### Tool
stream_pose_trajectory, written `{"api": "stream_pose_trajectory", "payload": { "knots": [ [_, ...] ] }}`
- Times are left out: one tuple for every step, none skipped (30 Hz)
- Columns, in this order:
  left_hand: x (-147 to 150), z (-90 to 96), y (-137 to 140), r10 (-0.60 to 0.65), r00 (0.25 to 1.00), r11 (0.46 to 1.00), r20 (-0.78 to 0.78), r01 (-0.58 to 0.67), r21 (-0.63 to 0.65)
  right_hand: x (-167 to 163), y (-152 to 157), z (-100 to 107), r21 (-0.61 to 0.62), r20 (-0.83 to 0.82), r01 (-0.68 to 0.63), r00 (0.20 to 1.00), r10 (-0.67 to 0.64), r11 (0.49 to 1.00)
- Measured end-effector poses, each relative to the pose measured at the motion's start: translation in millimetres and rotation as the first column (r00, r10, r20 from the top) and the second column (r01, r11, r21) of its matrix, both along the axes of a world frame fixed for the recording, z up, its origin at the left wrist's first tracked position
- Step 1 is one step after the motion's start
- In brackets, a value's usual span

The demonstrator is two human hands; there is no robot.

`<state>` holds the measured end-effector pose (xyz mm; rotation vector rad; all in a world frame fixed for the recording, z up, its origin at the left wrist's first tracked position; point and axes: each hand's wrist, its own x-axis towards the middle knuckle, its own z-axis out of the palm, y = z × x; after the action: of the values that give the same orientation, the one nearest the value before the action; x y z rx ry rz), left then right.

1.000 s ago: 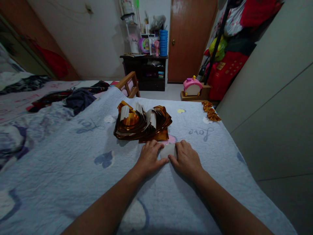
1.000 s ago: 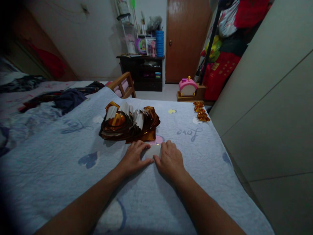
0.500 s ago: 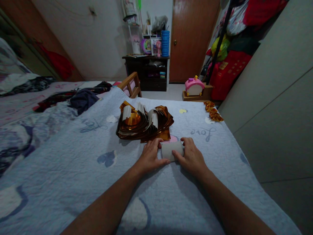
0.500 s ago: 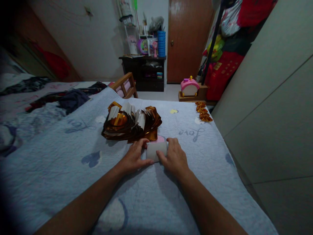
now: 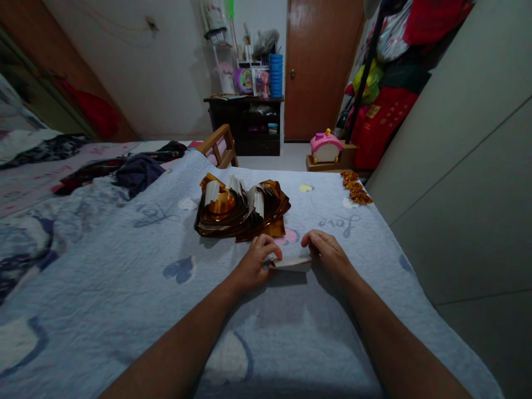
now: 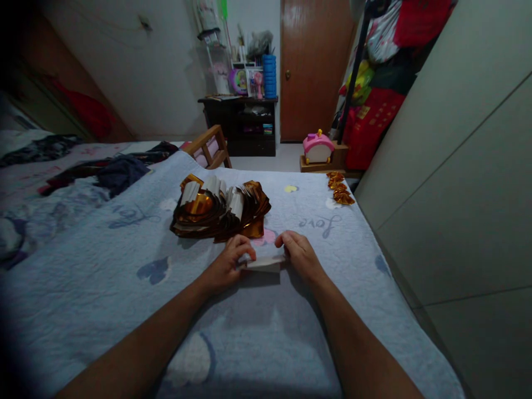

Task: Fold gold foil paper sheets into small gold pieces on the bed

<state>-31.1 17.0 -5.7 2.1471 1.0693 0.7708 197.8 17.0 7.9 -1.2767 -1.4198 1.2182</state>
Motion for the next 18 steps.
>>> {"api": "stream_pose_trajectory", "payload": {
  "knots": [
    [0.4,-0.1,0.1,-0.006,1.0,1.0,0.022,0.006,-0.005,0.2,1.2,-1.7,-0.032,-0.024,-0.007,1.0,0.007,0.999],
    [0.8,0.0,0.1,-0.016,0.999,1.0,0.045,0.016,-0.009,0.4,2.4,-3.0,-0.063,-0.051,-0.027,0.998,0.024,0.998],
    [1.2,0.1,0.2,-0.028,0.997,0.999,0.069,0.029,-0.013,0.7,3.4,-3.7,-0.089,-0.074,-0.055,0.996,0.049,0.995],
    [1.4,0.4,0.2,-0.038,0.995,0.999,0.088,0.04,-0.013,1.2,4.0,-3.8,-0.102,-0.09,-0.085,0.993,0.076,0.991],
    [1.6,0.8,0.2,-0.045,0.994,0.999,0.098,0.047,-0.012,1.7,4.3,-3.3,-0.107,-0.095,-0.121,0.989,0.111,0.987],
    [1.8,1.3,0.1,-0.046,0.994,0.999,0.1,0.047,-0.01,2.2,4.2,-2.4,-0.108,-0.088,-0.156,0.985,0.147,0.982],
    [1.9,1.7,-0.2,-0.039,0.995,0.999,0.097,0.04,-0.009,2.7,3.8,-1.4,-0.114,-0.077,-0.189,0.98,0.181,0.975],
    [1.9,2.0,-0.4,-0.027,0.995,1.0,0.091,0.028,-0.009,3.2,3.3,-0.4,-0.13,-0.075,-0.227,0.973,0.218,0.965],
    [1.9,2.0,-0.6,-0.012,0.996,1.0,0.089,0.013,-0.009,3.7,2.9,0.1,-0.143,-0.078,-0.256,0.966,0.247,0.956],
    [1.9,1.6,-0.8,0.002,0.996,1.0,0.091,-0.002,-0.011,4.0,2.7,0.2,-0.148,-0.079,-0.275,0.961,0.266,0.95],
    [1.8,0.8,-1.0,0.014,0.995,1.0,0.097,-0.013,-0.012,4.1,2.9,-0.2,-0.14,-0.067,-0.279,0.96,0.272,0.95],
    [1.8,-0.3,-1.0,0.021,0.994,1.0,0.109,-0.02,-0.012,4.1,3.4,-1.1,-0.118,-0.036,-0.264,0.965,0.262,0.957],
    [1.8,-1.8,-1.1,0.024,0.992,1.0,0.124,-0.022,-0.012,4.0,4.1,-2.1,-0.094,0.009,-0.242,0.97,0.244,0.966],
    [1.8,-3.6,-1.1,0.023,0.99,1.0,0.14,-0.022,-0.01,3.7,5.0,-3.2,-0.074,0.058,-0.216,0.974,0.22,0.974],
    [1.9,-5.3,-1.2,0.023,0.987,1.0,0.158,-0.023,-0.003,3.3,5.8,-4.1,-0.063,0.101,-0.191,0.975,0.196,0.98],
    [2.0,-6.8,-1.3,0.022,0.985,1.0,0.174,-0.024,0.009,2.8,6.4,-4.6,-0.059,0.132,-0.167,0.976,0.174,0.984],
    [2.0,-7.9,-1.6,0.019,0.982,0.999,0.186,-0.026,0.034,2.2,6.7,-4.6,-0.059,0.144,-0.145,0.978,0.152,0.988],
    [2.1,-8.5,-2.1,0.019,0.982,0.997,0.189,-0.032,0.066,1.6,6.6,-4.4,-0.059,0.135,-0.123,0.982,0.13,0.991]
  ]
}}
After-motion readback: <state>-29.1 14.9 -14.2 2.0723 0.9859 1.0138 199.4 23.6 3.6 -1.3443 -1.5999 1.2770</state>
